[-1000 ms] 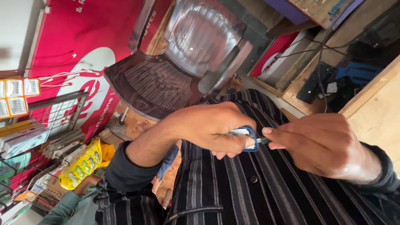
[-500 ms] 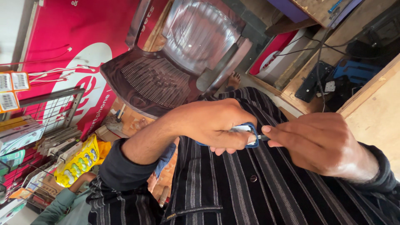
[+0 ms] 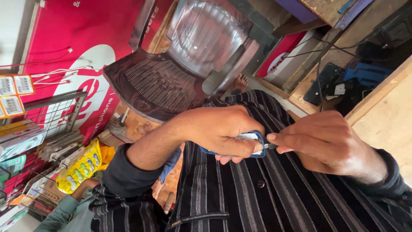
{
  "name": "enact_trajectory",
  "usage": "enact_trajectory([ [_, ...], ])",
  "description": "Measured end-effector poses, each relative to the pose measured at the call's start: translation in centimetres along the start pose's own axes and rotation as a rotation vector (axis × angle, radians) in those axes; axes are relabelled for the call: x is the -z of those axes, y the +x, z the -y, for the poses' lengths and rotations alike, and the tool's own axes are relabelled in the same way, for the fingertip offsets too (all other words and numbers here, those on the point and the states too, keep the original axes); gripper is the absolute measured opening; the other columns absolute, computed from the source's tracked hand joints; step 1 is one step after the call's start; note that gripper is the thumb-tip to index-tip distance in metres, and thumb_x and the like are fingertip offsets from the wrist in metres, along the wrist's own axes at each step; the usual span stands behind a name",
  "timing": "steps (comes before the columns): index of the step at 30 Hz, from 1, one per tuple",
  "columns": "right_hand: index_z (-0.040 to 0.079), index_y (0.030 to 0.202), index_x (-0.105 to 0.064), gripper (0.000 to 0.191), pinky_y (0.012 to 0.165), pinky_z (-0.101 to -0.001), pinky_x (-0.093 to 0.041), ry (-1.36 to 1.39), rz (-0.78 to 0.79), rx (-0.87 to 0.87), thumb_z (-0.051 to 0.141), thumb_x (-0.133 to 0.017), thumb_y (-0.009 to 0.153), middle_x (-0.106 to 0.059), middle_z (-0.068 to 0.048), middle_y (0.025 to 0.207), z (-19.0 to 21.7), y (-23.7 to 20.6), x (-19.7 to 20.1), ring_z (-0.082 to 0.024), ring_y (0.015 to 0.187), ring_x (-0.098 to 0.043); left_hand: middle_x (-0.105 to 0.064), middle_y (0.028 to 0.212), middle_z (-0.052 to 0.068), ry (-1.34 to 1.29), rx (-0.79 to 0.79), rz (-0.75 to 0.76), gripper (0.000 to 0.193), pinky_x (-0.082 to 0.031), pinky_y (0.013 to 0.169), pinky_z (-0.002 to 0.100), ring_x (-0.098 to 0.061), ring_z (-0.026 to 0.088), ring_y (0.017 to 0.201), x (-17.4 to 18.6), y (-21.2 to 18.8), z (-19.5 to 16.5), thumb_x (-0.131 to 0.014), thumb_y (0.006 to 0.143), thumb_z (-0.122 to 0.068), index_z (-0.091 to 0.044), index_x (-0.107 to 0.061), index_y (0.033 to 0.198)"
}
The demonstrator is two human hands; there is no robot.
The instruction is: The person sits at a repair counter holding a small blue feature phone, pries off the back cover, removes the battery, and separates the housing to expose the internal board. They use tweezers to work on the board, attach a USB cable connector to it, and finally handle red and white wires near the bench.
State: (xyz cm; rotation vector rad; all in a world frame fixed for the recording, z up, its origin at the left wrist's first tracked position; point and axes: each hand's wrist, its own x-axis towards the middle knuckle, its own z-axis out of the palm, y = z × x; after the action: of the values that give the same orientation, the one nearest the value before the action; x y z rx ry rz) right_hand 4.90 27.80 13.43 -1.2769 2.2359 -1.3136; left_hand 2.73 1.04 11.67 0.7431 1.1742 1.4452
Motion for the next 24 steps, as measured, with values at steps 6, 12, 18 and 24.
enact_trajectory([
  [6, 0.000, 0.106, -0.072, 0.037, 0.059, -0.0355, -0.057, -0.061, -0.045, 0.052, -0.005, -0.077, 0.070, -0.073, -0.007, 0.084, 0.07, -0.18, -0.39, -0.024, 0.075, -0.075, -0.071, 0.069, 0.007, -0.003, 0.000, -0.021, 0.023, -0.060, 0.047, 0.026, -0.074, 0.013, 0.054, -0.12, -0.11, -0.12, -0.053, 0.102, -0.015, 0.001, -0.060, 0.087],
  [12, 0.002, 0.108, -0.073, 0.038, 0.060, -0.0362, -0.057, -0.141, -0.041, 0.065, 0.002, -0.083, 0.072, -0.073, -0.008, 0.087, 0.41, -0.15, -0.46, -0.024, 0.077, -0.074, -0.071, 0.070, 0.007, -0.007, 0.023, -0.023, 0.022, -0.060, 0.047, 0.026, -0.074, 0.014, 0.054, -0.03, -0.05, -0.09, -0.053, 0.100, -0.015, 0.001, -0.061, 0.088],
  [18, 0.001, 0.113, -0.072, 0.046, 0.063, -0.0378, -0.058, -0.211, 0.043, 0.082, 0.004, -0.082, 0.068, -0.072, -0.007, 0.090, 0.74, -0.22, 0.13, -0.025, 0.079, -0.074, -0.072, 0.070, 0.006, 0.009, 0.057, -0.020, 0.024, -0.060, 0.046, 0.026, -0.074, 0.013, 0.053, -0.03, 0.13, 0.25, -0.054, 0.100, -0.017, 0.001, -0.061, 0.085],
  [24, 0.001, 0.111, -0.072, 0.041, 0.059, -0.0362, -0.057, -0.176, 0.012, 0.116, 0.006, -0.083, 0.073, -0.073, -0.007, 0.091, 0.50, -0.02, -0.30, -0.024, 0.075, -0.074, -0.071, 0.070, 0.007, -0.062, 0.058, -0.001, 0.023, -0.059, 0.046, 0.027, -0.072, 0.013, 0.054, -0.09, 0.18, 0.44, -0.055, 0.100, -0.016, 0.001, -0.062, 0.086],
])
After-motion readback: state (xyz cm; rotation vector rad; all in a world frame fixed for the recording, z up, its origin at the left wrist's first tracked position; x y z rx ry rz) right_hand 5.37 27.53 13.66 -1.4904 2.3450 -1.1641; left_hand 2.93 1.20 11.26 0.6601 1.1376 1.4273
